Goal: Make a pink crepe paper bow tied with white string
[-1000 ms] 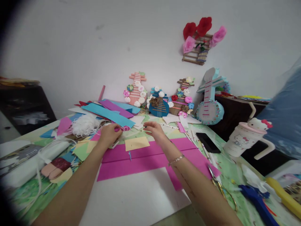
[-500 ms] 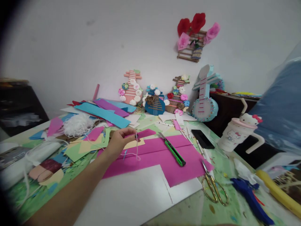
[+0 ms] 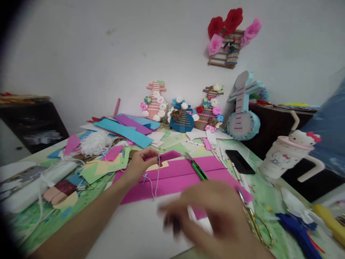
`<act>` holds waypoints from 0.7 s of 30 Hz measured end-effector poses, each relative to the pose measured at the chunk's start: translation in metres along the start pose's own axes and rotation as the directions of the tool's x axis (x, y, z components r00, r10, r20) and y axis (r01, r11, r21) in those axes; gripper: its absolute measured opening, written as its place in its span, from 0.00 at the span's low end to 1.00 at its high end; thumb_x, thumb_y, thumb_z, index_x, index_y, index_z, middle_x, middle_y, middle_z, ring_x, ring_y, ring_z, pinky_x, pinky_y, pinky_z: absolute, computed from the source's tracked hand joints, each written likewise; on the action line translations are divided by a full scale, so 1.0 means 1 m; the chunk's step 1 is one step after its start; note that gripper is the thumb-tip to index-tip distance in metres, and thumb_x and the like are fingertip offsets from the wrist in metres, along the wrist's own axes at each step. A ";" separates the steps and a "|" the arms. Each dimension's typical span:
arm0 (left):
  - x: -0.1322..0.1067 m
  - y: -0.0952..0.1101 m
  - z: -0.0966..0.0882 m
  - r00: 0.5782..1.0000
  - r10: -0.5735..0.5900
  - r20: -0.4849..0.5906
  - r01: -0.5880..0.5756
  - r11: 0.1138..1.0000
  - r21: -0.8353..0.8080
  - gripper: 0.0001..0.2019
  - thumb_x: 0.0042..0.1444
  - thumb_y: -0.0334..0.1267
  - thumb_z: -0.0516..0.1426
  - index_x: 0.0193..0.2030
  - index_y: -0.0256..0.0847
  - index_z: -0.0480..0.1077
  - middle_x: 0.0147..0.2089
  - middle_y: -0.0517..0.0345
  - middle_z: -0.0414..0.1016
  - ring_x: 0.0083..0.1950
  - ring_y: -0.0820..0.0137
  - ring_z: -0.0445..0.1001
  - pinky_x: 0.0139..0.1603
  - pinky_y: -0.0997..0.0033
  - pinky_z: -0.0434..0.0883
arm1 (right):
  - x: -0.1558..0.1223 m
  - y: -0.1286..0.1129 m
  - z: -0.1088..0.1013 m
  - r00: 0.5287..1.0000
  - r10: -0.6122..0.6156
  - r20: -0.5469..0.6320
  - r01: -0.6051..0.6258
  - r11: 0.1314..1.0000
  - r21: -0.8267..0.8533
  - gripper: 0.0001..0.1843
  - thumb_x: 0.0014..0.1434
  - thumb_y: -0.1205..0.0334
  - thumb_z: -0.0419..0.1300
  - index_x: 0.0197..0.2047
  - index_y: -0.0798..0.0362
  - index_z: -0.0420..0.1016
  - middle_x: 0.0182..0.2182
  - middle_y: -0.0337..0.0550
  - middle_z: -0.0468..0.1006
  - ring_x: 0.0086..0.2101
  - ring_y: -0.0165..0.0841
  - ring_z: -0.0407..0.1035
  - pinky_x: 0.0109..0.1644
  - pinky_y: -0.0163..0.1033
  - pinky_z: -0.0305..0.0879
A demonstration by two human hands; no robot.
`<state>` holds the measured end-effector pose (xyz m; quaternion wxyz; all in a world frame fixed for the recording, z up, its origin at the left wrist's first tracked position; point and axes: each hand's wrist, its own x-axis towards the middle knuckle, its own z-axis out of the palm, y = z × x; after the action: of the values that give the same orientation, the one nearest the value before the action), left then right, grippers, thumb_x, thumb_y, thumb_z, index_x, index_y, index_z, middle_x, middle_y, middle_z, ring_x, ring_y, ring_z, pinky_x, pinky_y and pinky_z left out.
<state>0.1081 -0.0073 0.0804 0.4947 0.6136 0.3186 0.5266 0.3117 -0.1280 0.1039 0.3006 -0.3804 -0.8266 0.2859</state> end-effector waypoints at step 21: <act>0.001 -0.013 0.003 0.983 -0.084 0.162 0.080 0.996 0.029 0.05 0.52 0.34 0.59 0.32 0.33 0.69 0.25 0.58 0.75 0.28 0.73 0.74 0.36 0.73 0.70 | 0.058 0.079 0.033 0.933 0.331 -0.140 -0.105 0.622 0.776 0.15 0.52 0.52 0.63 0.26 0.55 0.69 0.15 0.30 0.60 0.16 0.22 0.52 0.22 0.32 0.48</act>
<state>0.1133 -0.0034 0.0685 0.5332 0.6466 0.3080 0.4502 0.2940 -0.0465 0.0430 0.5035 -0.3532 -0.5293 0.5845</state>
